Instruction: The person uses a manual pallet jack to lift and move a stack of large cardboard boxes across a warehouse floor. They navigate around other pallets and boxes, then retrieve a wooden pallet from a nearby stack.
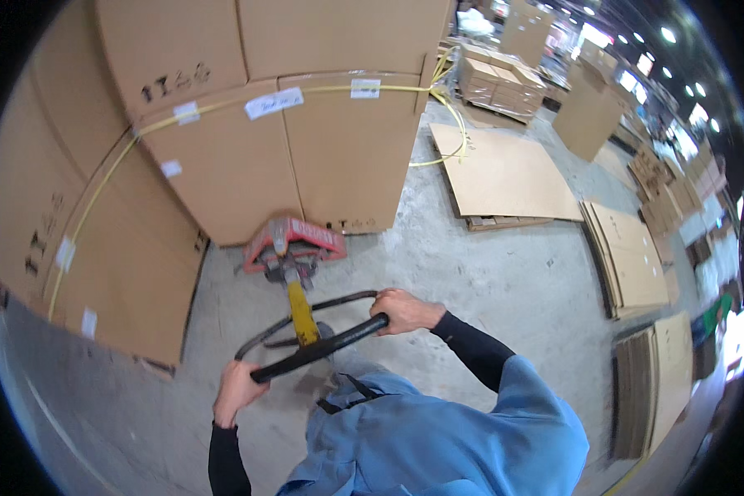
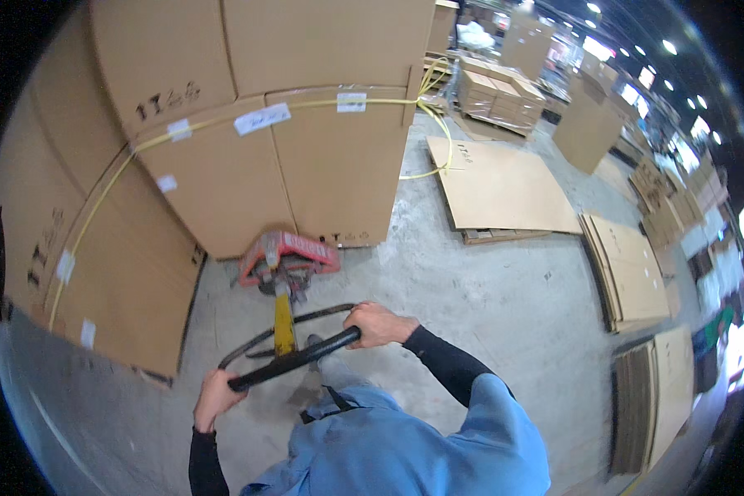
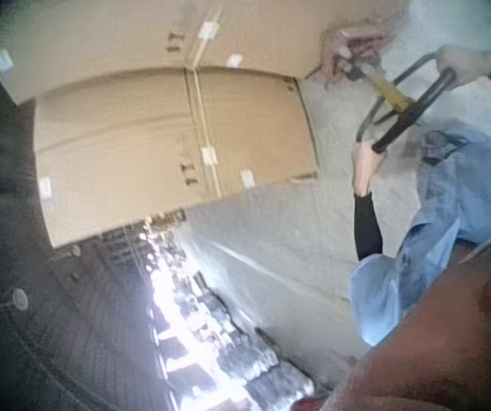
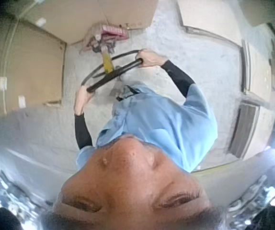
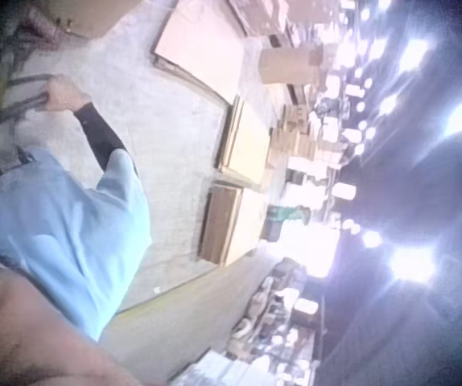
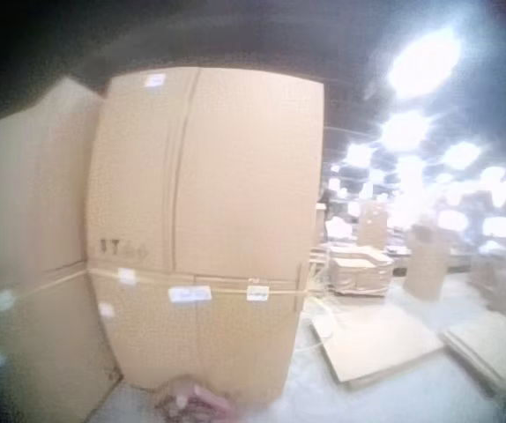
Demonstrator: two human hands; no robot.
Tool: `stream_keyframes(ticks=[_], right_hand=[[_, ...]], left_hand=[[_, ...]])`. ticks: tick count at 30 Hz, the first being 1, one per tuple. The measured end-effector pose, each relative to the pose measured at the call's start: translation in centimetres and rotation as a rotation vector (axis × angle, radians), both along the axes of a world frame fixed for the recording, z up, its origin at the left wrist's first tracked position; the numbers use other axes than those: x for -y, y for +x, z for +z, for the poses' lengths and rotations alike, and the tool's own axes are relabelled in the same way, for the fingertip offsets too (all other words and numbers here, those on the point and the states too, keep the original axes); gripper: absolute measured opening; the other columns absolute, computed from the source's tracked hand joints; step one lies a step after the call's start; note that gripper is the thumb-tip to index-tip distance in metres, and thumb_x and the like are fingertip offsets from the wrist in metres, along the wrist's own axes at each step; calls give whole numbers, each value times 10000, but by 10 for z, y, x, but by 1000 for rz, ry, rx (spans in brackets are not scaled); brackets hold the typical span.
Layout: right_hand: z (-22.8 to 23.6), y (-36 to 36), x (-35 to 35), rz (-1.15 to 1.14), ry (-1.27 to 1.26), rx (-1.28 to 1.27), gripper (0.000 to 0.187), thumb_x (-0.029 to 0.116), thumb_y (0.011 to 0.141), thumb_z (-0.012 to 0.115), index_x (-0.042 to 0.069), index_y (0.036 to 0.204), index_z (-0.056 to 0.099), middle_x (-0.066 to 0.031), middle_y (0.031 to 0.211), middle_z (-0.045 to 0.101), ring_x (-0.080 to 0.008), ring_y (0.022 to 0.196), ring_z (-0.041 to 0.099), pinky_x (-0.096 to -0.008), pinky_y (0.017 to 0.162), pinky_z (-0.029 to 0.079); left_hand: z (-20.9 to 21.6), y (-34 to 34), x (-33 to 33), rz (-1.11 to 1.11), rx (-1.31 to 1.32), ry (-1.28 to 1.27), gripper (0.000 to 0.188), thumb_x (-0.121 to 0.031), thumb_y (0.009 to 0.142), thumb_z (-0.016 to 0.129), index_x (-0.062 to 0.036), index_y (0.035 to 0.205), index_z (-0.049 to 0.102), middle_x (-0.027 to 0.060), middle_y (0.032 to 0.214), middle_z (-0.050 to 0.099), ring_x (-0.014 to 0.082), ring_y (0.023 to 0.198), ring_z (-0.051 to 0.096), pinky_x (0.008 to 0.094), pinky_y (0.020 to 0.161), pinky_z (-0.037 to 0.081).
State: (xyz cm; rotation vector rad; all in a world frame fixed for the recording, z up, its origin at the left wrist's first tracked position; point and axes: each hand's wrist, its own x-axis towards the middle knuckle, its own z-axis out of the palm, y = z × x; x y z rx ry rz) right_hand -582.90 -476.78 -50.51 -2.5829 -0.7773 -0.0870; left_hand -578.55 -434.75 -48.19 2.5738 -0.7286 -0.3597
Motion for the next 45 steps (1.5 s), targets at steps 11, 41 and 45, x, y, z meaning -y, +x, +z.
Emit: stream_keyframes(ticks=[11,41,45], right_hand=[[-102,-79,36,-119,-212,125,248,285,619,697,83,763,702,-128,714,672,-312,776,664,-403,882,458],[-7,-219,-324,-260,-94,-106,244,320,658,718,87,676,646,-119,640,620,-307,699,637,-405,804,471],[45,-175,-337,-283,33,-73,254,311,673,722,71,696,644,-138,657,631,-337,685,644,-433,696,503]], left_hand=[[-116,-118,69,205,90,126,261,-215,674,736,-127,919,757,177,819,696,348,829,676,429,792,542],[-32,-111,-262,-155,297,-73,105,-77,614,681,-50,715,695,143,750,652,333,841,604,438,855,432],[13,-62,-272,-81,420,-158,106,-70,610,706,-28,644,615,117,716,585,346,800,572,432,800,439]])
